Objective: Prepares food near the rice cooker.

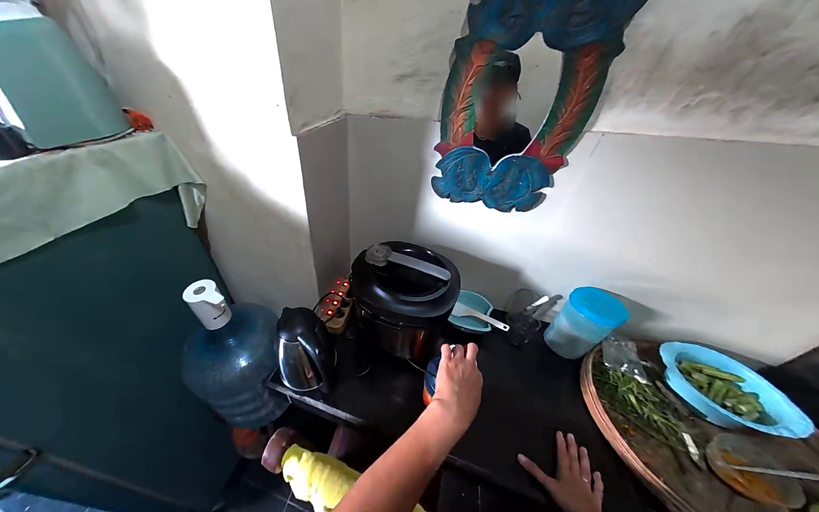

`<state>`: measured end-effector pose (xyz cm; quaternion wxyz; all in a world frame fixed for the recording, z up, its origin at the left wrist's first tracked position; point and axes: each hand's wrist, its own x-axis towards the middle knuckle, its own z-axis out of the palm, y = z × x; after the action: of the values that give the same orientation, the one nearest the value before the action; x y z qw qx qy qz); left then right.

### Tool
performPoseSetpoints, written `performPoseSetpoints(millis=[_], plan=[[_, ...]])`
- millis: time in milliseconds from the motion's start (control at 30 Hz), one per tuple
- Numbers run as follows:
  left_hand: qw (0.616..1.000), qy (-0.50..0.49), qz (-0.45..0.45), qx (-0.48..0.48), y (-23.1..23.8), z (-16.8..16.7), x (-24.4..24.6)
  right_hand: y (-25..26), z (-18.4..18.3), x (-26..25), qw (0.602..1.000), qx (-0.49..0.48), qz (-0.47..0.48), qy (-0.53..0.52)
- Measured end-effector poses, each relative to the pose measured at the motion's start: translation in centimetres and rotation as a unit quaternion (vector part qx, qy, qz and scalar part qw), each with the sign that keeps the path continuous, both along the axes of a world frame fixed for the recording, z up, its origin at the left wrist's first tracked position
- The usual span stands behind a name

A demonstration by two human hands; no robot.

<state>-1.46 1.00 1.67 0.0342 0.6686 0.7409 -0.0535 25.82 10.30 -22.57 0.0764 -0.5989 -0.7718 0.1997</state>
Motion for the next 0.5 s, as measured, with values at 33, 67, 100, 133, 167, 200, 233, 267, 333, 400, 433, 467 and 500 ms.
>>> performPoseSetpoints(millis=[33,67,100,133,167,200,233,267,333,400,433,467,500], plan=[[1.000,-0.003,-0.001,-0.004,0.0,0.0,-0.1,-0.1,-0.1,0.0,1.000,0.002,0.000,0.003],[1.000,-0.008,-0.001,-0.006,0.0,0.1,-0.1,0.0,0.0,0.0,1.000,0.003,0.001,0.006],[1.000,-0.015,-0.002,-0.004,0.0,0.0,-0.1,0.0,0.0,0.0,1.000,0.003,0.001,0.008],[1.000,-0.022,-0.004,-0.002,0.1,0.0,-0.1,0.0,0.1,0.1,1.000,0.002,0.002,0.007],[1.000,-0.021,-0.005,-0.001,0.2,-0.1,-0.1,0.1,0.1,0.1,1.000,0.003,0.001,0.007],[1.000,-0.015,-0.005,-0.002,0.2,-0.1,-0.1,0.2,-0.1,0.1,1.000,0.006,-0.002,0.010],[1.000,-0.009,-0.006,-0.005,0.2,-0.1,0.0,0.3,-0.4,0.0,1.000,0.007,-0.007,0.011],[1.000,-0.002,-0.006,-0.010,0.2,0.0,0.1,0.4,-0.5,0.0,1.000,0.001,-0.012,0.008],[1.000,0.006,-0.007,-0.020,0.3,0.1,0.2,0.3,-0.1,-0.2,1.000,-0.019,-0.018,-0.002],[1.000,0.013,-0.006,-0.022,0.3,0.1,0.3,0.2,0.4,-0.3,0.999,-0.032,-0.022,-0.008],[1.000,0.016,-0.005,-0.023,0.3,0.1,0.3,0.2,0.6,-0.3,0.999,-0.038,-0.023,-0.011],[1.000,0.018,-0.003,-0.025,0.3,0.1,0.4,0.2,0.6,-0.3,0.999,-0.044,-0.024,-0.014],[0.999,0.021,-0.001,-0.024,0.3,0.1,0.4,0.2,0.6,-0.3,0.998,-0.047,-0.025,-0.016]])
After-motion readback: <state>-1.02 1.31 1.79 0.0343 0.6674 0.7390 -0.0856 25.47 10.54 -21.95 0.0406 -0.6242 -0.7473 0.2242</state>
